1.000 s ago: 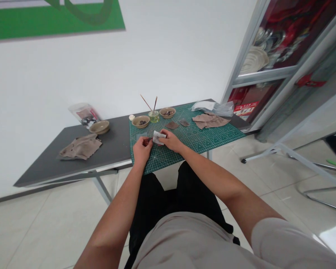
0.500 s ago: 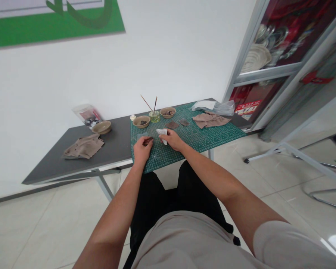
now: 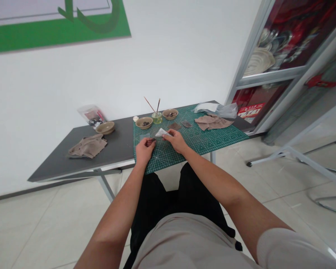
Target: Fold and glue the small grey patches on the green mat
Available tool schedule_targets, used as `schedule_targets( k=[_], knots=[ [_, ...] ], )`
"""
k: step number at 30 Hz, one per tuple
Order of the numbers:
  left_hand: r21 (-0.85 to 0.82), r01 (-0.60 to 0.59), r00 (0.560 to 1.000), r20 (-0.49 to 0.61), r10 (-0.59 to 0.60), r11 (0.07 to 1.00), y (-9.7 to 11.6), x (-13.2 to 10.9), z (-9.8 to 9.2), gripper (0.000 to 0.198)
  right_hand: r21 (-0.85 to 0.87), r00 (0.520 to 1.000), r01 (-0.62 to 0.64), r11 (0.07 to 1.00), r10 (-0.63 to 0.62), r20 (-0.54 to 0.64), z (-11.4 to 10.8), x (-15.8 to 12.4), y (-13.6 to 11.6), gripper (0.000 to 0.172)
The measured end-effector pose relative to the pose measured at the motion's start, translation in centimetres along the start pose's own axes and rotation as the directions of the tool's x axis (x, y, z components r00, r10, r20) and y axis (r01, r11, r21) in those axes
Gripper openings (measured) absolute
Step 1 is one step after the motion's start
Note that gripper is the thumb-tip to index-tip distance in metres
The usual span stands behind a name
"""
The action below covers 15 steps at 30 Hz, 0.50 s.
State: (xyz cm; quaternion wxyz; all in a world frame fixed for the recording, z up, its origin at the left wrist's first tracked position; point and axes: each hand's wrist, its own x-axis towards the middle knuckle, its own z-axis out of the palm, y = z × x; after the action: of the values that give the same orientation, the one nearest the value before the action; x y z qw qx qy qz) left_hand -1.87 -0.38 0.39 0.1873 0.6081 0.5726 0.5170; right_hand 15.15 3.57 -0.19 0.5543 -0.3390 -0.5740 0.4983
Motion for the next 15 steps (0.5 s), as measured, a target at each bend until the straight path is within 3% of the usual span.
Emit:
schedule_targets(
  k=[2, 6, 8, 15],
  knots=[
    [0.0, -0.006, 1.0, 0.021, 0.006, 1.0, -0.1, 0.0, 0.0, 0.02, -0.026, 0.999, 0.03, 0.999, -0.029, 0.02, 0.0, 0.2, 0.3, 0.025],
    [0.004, -0.042, 0.996, 0.074, 0.041, 0.999, -0.1, -0.1, 0.0, 0.018, -0.273, 0.976, 0.126, 0.954, -0.069, 0.208, 0.0, 0.1, 0.1, 0.02],
    [0.04, -0.061, 0.995, 0.078, 0.057, 0.997, -0.1, -0.1, -0.1, 0.014, -0.369, 0.968, 0.145, 0.918, -0.054, 0.246, 0.1, 0.0, -0.2, 0.02],
    [0.142, -0.125, 0.988, 0.111, 0.109, 0.982, -0.2, -0.1, -0.2, 0.009, -0.468, 0.987, 0.077, 0.881, -0.002, 0.158, 0.6, -0.1, -0.5, 0.034]
  ],
)
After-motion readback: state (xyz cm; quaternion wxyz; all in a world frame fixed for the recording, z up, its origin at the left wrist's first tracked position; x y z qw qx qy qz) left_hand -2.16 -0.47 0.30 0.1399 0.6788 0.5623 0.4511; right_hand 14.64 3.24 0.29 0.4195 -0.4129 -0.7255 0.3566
